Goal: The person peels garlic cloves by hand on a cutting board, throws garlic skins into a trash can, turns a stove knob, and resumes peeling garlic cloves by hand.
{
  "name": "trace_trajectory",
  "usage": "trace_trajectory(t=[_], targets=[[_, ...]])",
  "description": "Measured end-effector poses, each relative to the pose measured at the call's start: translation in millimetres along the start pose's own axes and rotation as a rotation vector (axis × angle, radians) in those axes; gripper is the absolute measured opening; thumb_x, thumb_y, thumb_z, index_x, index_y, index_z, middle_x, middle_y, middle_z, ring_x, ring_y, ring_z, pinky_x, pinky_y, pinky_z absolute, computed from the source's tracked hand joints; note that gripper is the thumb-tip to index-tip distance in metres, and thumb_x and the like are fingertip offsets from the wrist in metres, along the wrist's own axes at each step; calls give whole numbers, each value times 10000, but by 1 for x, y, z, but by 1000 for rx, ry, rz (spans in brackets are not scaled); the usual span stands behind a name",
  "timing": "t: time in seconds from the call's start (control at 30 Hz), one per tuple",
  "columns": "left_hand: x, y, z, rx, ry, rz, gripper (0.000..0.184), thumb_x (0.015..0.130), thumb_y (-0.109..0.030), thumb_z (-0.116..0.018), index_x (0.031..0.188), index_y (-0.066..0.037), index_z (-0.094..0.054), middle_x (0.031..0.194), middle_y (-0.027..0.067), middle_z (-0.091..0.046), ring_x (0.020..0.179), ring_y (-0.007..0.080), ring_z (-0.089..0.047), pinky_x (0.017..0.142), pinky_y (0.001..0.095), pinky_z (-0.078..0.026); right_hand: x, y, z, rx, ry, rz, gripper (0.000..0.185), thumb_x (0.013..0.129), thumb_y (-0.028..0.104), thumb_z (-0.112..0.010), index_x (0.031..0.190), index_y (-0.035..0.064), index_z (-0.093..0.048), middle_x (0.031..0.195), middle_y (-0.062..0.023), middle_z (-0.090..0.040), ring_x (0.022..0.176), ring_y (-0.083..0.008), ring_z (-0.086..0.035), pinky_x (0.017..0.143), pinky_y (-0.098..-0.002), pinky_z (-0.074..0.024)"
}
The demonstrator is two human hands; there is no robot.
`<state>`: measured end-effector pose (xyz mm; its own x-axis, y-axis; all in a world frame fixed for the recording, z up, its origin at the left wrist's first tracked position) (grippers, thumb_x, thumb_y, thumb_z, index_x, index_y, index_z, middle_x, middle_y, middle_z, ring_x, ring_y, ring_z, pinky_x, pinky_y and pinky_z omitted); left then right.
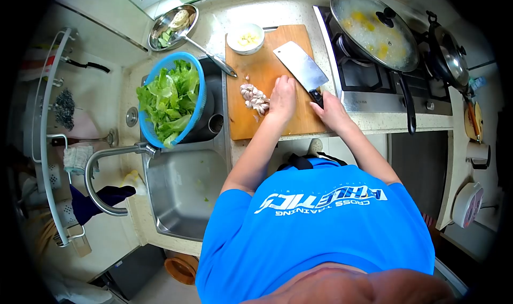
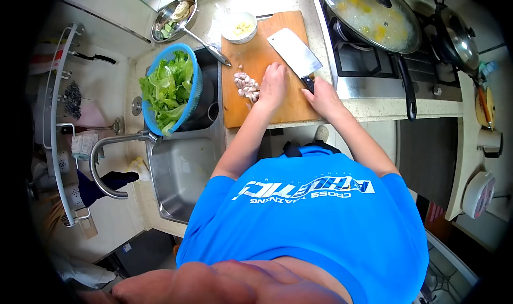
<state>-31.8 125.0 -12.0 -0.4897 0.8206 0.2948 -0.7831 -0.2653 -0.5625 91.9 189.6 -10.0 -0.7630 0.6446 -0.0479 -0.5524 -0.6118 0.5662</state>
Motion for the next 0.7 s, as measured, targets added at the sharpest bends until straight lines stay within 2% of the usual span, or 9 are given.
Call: trace_trajectory(t=[0.07, 0.13, 0.2, 0.33, 0.37, 0.5, 0.63, 0.7], targets=[[-8, -1, 6, 23, 4, -15, 89, 744, -12, -517, 827, 20, -525, 862, 174, -524, 861, 337, -513, 739, 406, -438, 4, 2, -5, 56, -54, 61, 331, 760, 252, -639, 813, -46, -504, 808, -249, -554, 792, -402, -540, 711, -439, -436], [-15, -5, 7, 38, 1, -60, 86, 743, -21, -511, 820, 16, -516, 848, 174, -519, 840, 343, -512, 718, 411, -436, 2, 14, 3, 63, -115, 210, 297, 764, 233, -635, 800, -37, -517, 790, -219, -547, 788, -373, -529, 705, -421, -431], [-25, -9, 9, -19, -49, -88, 87, 745, -10, -517, 829, 15, -521, 882, 173, -526, 859, 341, -514, 733, 404, -436, 2, 13, 9, 171, -78, 137, 263, 769, 211, -630, 778, -31, -528, 769, -193, -542, 778, -348, -518, 700, -398, -426], [-40, -16, 12, -74, -118, -110, 125, 736, 14, -534, 862, 14, -529, 934, 174, -529, 890, 340, -509, 761, 395, -432, -16, -2, 39, 288, -158, 74, 201, 775, 178, -614, 786, -14, -558, 772, -174, -544, 717, -294, -539, 646, -358, -442], [-42, -17, 13, -54, -136, -113, 139, 750, 5, -527, 889, 15, -535, 957, 166, -525, 899, 328, -504, 771, 390, -431, -23, -12, 44, 262, -171, 52, 173, 777, 162, -604, 779, -8, -574, 757, -153, -559, 690, -261, -551, 625, -339, -447], [-46, -16, 12, -42, -162, -113, 170, 756, 3, -532, 925, 10, -542, 983, 156, -520, 919, 317, -501, 789, 381, -429, -52, -65, 64, 211, -297, -64, 176, 775, 177, -612, 778, 1, -598, 723, -122, -591, 650, -245, -570, 608, -322, -456], [-46, -18, 15, -56, -170, -133, 166, 748, 10, -538, 915, 14, -544, 962, 161, -525, 916, 322, -503, 795, 381, -427, -78, -125, 86, 230, -408, -235, 189, 772, 192, -623, 793, 4, -608, 722, -128, -608, 642, -225, -591, 606, -311, -466], [-46, -20, 14, -67, -179, -157, 169, 742, 21, -539, 911, 21, -543, 949, 167, -529, 901, 329, -502, 787, 386, -424, -91, -161, 113, 50, -532, -311, 159, 798, 148, -602, 875, 10, -610, 705, -88, -614, 646, -138, -586, 592, -247, -457]])
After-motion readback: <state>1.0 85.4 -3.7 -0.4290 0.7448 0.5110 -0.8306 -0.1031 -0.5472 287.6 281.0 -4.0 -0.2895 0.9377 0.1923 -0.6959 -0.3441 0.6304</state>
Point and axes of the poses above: each hand's wrist, its own x-axis towards the middle knuckle, its own z-axis out of the back of the hand, y = z × x, the point moved 8 cm from there along x, towards the middle knuckle
